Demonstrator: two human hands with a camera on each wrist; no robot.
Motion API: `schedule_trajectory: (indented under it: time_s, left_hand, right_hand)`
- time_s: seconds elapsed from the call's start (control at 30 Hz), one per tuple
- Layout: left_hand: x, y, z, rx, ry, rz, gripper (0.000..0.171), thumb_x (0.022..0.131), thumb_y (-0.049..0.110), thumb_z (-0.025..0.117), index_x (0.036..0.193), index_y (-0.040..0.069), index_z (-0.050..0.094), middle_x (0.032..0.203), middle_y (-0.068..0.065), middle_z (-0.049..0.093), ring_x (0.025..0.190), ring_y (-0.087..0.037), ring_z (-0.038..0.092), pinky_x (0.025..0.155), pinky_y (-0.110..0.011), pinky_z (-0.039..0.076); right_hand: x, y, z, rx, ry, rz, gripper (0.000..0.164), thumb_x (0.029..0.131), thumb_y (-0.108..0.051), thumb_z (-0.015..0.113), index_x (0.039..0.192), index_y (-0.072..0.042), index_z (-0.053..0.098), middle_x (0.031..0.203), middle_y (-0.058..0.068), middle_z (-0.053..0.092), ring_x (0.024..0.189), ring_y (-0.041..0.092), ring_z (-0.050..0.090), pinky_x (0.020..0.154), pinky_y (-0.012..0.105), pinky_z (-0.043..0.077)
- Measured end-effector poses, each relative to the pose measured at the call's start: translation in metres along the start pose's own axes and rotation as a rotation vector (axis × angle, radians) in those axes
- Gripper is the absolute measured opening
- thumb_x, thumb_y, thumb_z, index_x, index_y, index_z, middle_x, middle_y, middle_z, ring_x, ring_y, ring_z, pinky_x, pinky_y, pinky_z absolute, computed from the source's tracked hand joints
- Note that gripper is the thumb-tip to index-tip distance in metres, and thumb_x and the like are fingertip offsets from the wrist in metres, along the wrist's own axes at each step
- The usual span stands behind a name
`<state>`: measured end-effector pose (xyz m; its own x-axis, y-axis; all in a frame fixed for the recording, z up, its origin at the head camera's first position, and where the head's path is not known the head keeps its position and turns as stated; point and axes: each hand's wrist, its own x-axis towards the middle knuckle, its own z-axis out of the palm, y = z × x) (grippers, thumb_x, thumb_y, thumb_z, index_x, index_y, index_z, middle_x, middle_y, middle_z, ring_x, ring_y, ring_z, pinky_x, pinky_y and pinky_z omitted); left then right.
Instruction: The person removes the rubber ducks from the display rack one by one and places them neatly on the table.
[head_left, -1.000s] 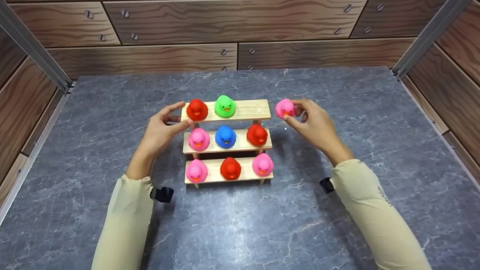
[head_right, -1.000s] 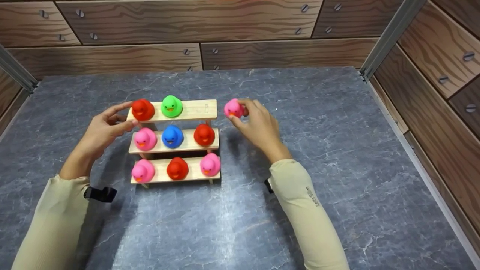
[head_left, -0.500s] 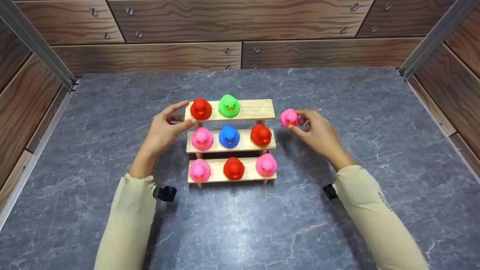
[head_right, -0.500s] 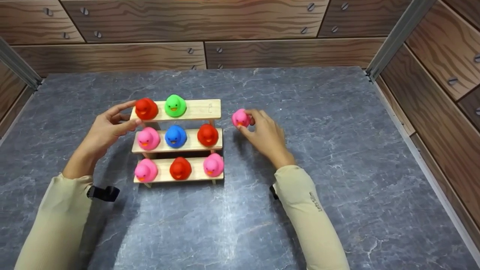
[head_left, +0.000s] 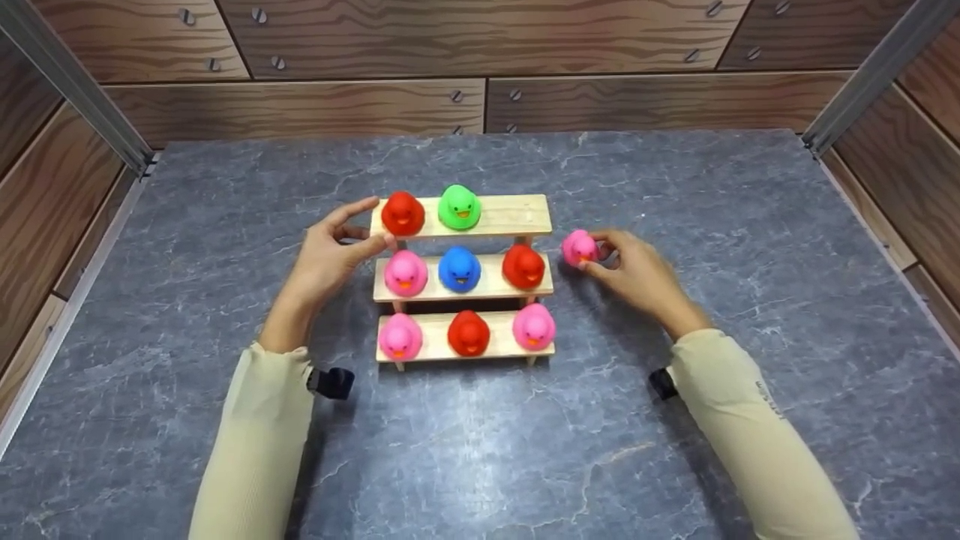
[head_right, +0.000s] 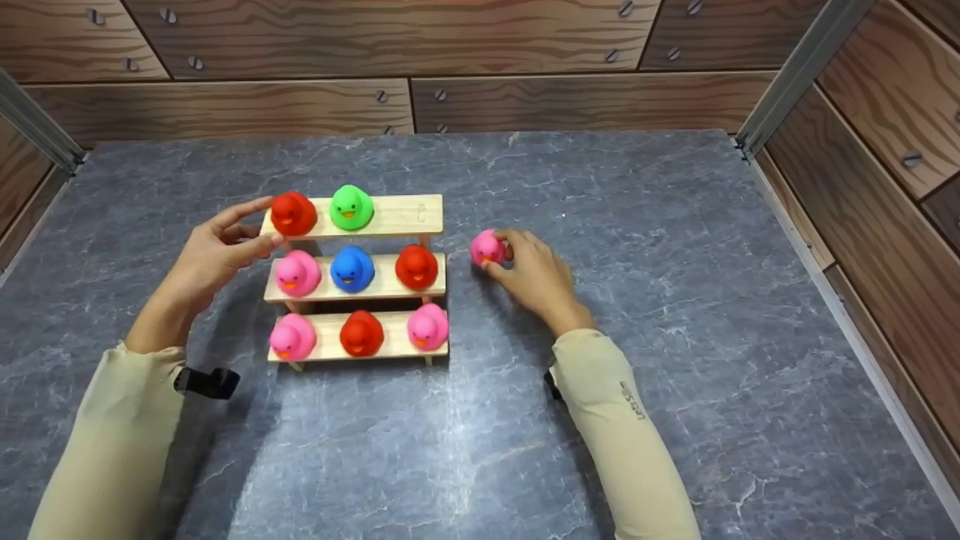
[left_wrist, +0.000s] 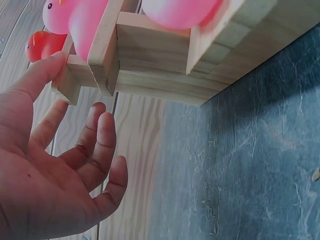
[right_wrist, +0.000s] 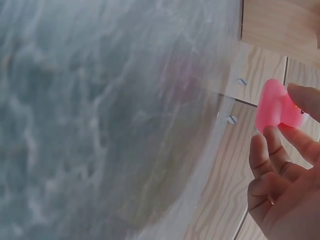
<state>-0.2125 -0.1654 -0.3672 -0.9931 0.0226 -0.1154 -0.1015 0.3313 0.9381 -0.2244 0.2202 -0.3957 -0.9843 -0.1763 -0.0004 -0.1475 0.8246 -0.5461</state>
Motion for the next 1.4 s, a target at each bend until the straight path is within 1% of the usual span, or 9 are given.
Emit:
schedule_trajectory:
  time_s: [0.2,0.43,0.63,0.73,0.97,1.03,1.23,1.3,1.4]
  left_hand:
    - [-0.001,0.0007,0.0001,-0.007,-0.002,-0.006,0.063,0.085,0.03,0.075,0.142,0.022,0.049,0.107,-0.009,0.055,0.104,-0.022,0.049,0.075,-0.027,0.038]
    - [-0.0012,0.0003,-0.0009,-0.004,-0.001,-0.013,0.063,0.085,0.032,0.075,0.142,0.023,0.049,0.106,-0.009,0.056,0.103,-0.023,0.05,0.076,-0.027,0.038]
    - [-0.0006,-0.0005,-0.0016,0.002,-0.004,-0.015,0.064,0.084,0.033,0.075,0.142,0.024,0.049,0.107,-0.009,0.056,0.1,-0.02,0.05,0.076,-0.027,0.039]
    - [-0.0006,-0.0003,-0.0019,0.002,-0.005,-0.016,0.063,0.085,0.032,0.075,0.142,0.024,0.049,0.108,-0.009,0.056,0.1,-0.02,0.05,0.075,-0.027,0.039]
    - [0.0,0.0003,-0.0015,-0.004,-0.005,-0.012,0.062,0.085,0.03,0.075,0.141,0.024,0.05,0.107,-0.009,0.056,0.101,-0.023,0.05,0.073,-0.027,0.038]
    - [0.0004,0.0002,-0.0014,-0.007,-0.007,-0.009,0.062,0.085,0.03,0.075,0.141,0.024,0.05,0.107,-0.009,0.056,0.101,-0.022,0.05,0.073,-0.026,0.038]
    - [-0.0001,0.0013,-0.0001,-0.023,-0.015,0.006,0.061,0.086,0.028,0.074,0.142,0.023,0.05,0.106,-0.009,0.055,0.1,-0.02,0.05,0.073,-0.026,0.038]
    - [-0.0009,0.0016,0.0001,-0.016,-0.013,0.007,0.061,0.086,0.029,0.073,0.142,0.024,0.049,0.105,-0.009,0.056,0.1,-0.02,0.05,0.073,-0.026,0.037]
    - [-0.0018,0.0018,0.0003,-0.009,-0.007,0.01,0.062,0.086,0.03,0.074,0.142,0.025,0.049,0.104,-0.009,0.056,0.099,-0.019,0.05,0.073,-0.027,0.037]
  right_hand:
    - [0.0022,0.0037,0.0018,-0.001,-0.076,0.026,0.049,0.09,-0.025,0.066,0.133,-0.005,0.054,0.11,0.016,0.062,0.087,0.025,0.056,0.076,0.035,0.042]
    - [0.0035,0.0049,0.0034,0.002,-0.134,0.03,0.049,0.09,-0.024,0.067,0.133,-0.005,0.053,0.111,0.016,0.063,0.093,0.028,0.059,0.084,0.044,0.046]
    - [0.0047,0.0058,0.0054,0.0,-0.147,0.015,0.048,0.089,-0.022,0.067,0.132,-0.004,0.053,0.109,0.017,0.064,0.095,0.03,0.06,0.087,0.047,0.046]
    - [0.0051,0.0068,0.0063,0.003,-0.151,0.011,0.047,0.089,-0.02,0.066,0.132,-0.004,0.053,0.108,0.017,0.064,0.094,0.029,0.06,0.086,0.046,0.047]
    - [0.0054,0.0075,0.0071,0.015,-0.164,0.01,0.046,0.089,-0.02,0.067,0.131,-0.004,0.054,0.106,0.016,0.065,0.086,0.025,0.061,0.078,0.04,0.047]
    - [0.0054,0.0073,0.0069,0.01,-0.165,0.014,0.046,0.089,-0.021,0.067,0.13,-0.004,0.055,0.105,0.015,0.066,0.086,0.024,0.061,0.079,0.038,0.046]
    - [0.005,0.0075,0.0057,0.02,-0.179,0.037,0.046,0.089,-0.02,0.067,0.13,-0.004,0.054,0.103,0.015,0.066,0.079,0.02,0.061,0.074,0.033,0.045]
    - [0.0047,0.0078,0.0054,0.032,-0.185,0.034,0.046,0.089,-0.018,0.067,0.131,-0.003,0.053,0.105,0.016,0.065,0.079,0.019,0.061,0.074,0.032,0.045]
    - [0.0042,0.0086,0.0045,0.063,-0.182,0.023,0.048,0.089,-0.016,0.066,0.132,-0.002,0.052,0.106,0.017,0.064,0.084,0.022,0.06,0.076,0.033,0.046]
